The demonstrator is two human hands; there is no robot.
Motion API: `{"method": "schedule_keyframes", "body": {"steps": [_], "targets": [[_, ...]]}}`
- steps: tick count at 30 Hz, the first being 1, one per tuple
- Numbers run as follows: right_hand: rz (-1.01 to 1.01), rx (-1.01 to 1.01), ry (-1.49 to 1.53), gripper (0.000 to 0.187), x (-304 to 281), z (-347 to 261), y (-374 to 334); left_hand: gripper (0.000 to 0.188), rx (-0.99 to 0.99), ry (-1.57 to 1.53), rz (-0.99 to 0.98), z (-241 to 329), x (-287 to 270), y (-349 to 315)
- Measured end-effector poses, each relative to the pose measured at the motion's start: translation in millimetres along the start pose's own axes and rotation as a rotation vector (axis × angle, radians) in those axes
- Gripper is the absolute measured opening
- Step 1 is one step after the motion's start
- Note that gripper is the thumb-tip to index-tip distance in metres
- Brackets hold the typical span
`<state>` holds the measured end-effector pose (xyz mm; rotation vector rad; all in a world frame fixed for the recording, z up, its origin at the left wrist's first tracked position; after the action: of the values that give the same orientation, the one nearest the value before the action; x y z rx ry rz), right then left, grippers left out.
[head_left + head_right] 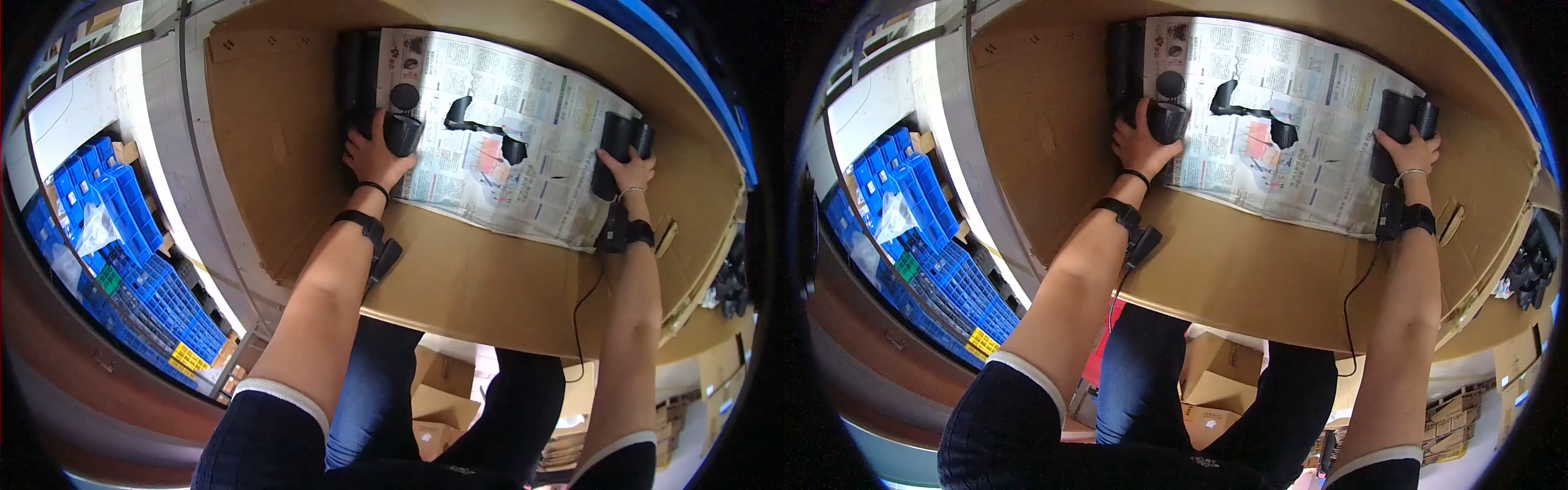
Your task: The person fits caps onto binoculars by hand, places them onto a conveyor belt, and then moves them into a cardboard box. After filling the box, the person covers the binoculars with sheets of newspaper and moves the box aside.
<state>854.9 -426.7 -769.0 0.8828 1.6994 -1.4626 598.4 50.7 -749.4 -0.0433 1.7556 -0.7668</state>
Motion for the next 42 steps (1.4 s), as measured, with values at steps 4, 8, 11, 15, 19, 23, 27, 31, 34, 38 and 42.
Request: {"method": "schedule_keyframes", "body": {"steps": [4, 8, 11, 15, 19, 23, 27, 31, 34, 38, 42], "targets": [[0.075, -0.094, 0.031, 0.090, -19.4, -14.1, -20.4, 0.105, -0.048, -0.099, -0.155, 7.9, -1.2, -5.4], [0.251, -0.480, 0.129, 0.069, -69.5, -101.4, -78.8, 0.109, 0.343, -0.958, -0.610, 63.0, -40.6, -60.4], [0.110, -0.635, 0.552, 0.070, -97.0, -144.1, -137.7, 0.109, 0.539, -0.931, -0.719, 94.2, -84.2, -128.6], [-0.350, -0.371, 1.397, 0.090, -112.1, -175.8, -228.7, 0.112, 0.609, -1.131, -0.820, 99.7, -161.3, -235.4], [-0.555, -0.377, 1.515, 0.099, -210.0, -220.7, -316.1, 0.113, 0.526, -1.307, -0.913, 50.1, -249.2, -315.1], [-0.726, -0.443, 1.536, 0.101, -319.9, -284.2, -404.8, 0.116, 0.576, -1.329, -0.797, -21.9, -369.1, -388.4], [-0.801, -0.862, 1.344, 0.100, -416.8, -398.3, -482.9, 0.116, 0.484, -1.548, -0.564, -136.1, -478.2, -420.6], [-0.514, -1.497, 0.723, 0.076, -470.5, -558.7, -581.6, 0.116, 0.072, -1.928, -0.375, -280.4, -524.1, -407.4], [-0.426, -1.538, 0.392, 0.067, -451.3, -673.6, -630.7, 0.080, -0.112, -2.085, -0.149, -383.7, -535.9, -375.0], [-0.159, -1.293, -0.094, 0.069, -425.6, -759.4, -601.9, 0.096, -0.440, -1.831, 0.056, -438.2, -542.9, -300.1], [-0.228, -1.083, -0.244, 0.075, -383.3, -766.1, -583.8, 0.115, -0.629, -1.658, 0.035, -450.6, -511.5, -272.1]]}}
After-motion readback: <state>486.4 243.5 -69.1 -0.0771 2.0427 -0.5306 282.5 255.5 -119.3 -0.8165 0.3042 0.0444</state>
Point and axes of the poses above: each hand's wrist, its own y-axis towards the middle knuckle, its own x-axis out of the palm, z = x × y, the point moved 10 cm from there along y, towards the middle knuckle, and after that the axes turned 14 degrees about -x, right-handed, at the moved point
